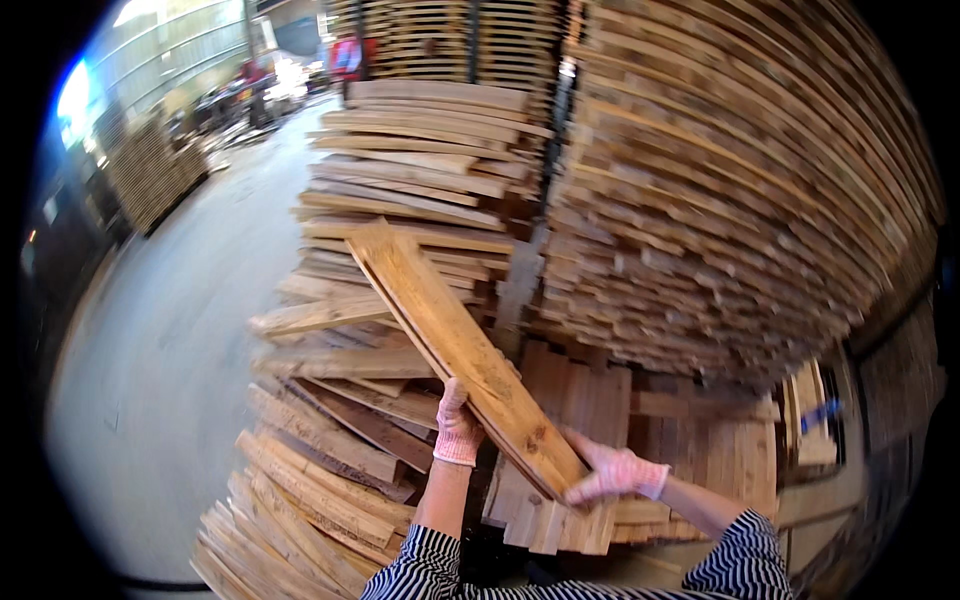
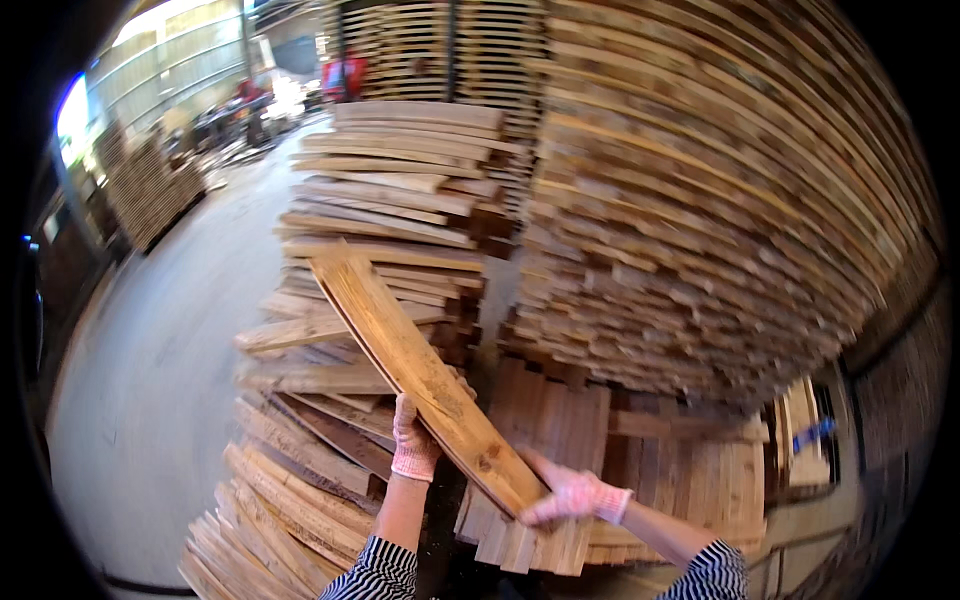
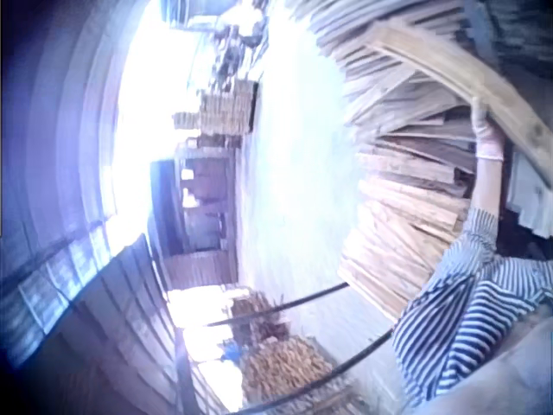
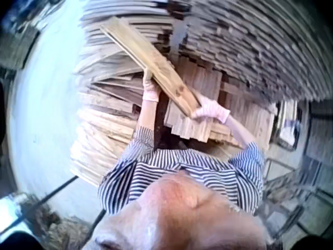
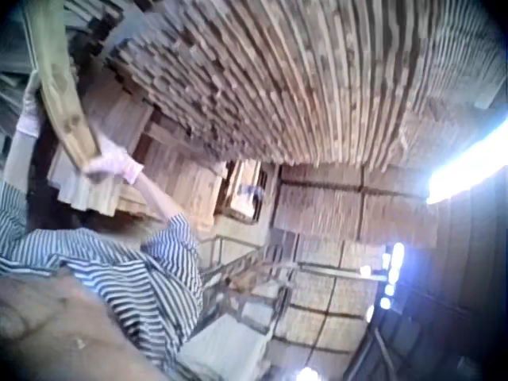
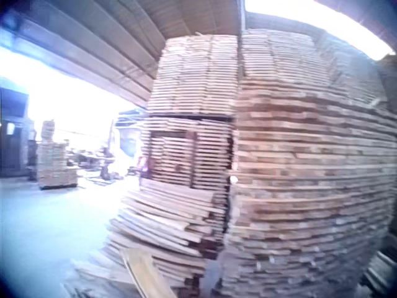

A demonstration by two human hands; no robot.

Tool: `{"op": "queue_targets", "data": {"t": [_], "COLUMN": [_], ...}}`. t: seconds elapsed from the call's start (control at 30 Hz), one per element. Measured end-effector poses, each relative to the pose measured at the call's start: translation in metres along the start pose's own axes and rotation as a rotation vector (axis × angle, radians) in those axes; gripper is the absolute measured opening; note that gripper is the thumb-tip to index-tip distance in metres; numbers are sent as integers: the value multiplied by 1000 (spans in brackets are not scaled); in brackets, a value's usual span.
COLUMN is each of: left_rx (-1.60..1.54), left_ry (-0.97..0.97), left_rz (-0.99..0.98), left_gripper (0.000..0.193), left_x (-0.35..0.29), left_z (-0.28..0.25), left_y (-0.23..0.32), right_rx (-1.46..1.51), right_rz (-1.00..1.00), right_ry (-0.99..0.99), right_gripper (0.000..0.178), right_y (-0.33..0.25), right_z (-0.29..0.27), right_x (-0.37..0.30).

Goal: The person picks up wooden planks from a large pile and places them onto a wooden pallet. They repeat this process, moving planks one by one or in small groups to build a new stack on the pallet.

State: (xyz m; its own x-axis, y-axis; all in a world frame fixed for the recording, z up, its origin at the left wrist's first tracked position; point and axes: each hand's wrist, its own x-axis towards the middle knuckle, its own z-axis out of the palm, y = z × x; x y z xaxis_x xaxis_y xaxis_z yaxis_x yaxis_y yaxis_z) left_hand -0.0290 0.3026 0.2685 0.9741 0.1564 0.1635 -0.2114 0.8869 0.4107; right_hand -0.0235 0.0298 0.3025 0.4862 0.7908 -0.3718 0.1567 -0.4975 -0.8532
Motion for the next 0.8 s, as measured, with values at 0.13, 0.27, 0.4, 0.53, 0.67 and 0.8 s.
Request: {"op": "queue_targets", "data": {"t": [0.13, 0.27, 0.4, 0.53, 0.67, 0.8], "left_rx": [344, 677, 646, 524, 362, 278], "left_ry": [-56, -162, -191, -38, 211, 328], "left_rz": [-150, -389, -397, -525, -741, -931], "left_gripper": [85, 87, 74, 56, 54, 58], "left_x": [-8, -4, -4, -22, -44, -51], "left_z": [26, 31, 31, 31, -9, -81], "left_y": [-32, -77, -117, -146, -211, -239], "right_rx": [53, 186, 150, 217, 206, 131], "right_rz": [-77, -184, -12, 71, 251, 495], "right_ry": [542, 700, 779, 894, 1062, 1138], "right_gripper": [134, 131, 133, 129, 106, 85], "right_y": [-46, 81, 108, 91, 144, 216], "right_z": [8, 28, 24, 46, 90, 79], "right_x": [21, 53, 40, -17, -56, -87]}}
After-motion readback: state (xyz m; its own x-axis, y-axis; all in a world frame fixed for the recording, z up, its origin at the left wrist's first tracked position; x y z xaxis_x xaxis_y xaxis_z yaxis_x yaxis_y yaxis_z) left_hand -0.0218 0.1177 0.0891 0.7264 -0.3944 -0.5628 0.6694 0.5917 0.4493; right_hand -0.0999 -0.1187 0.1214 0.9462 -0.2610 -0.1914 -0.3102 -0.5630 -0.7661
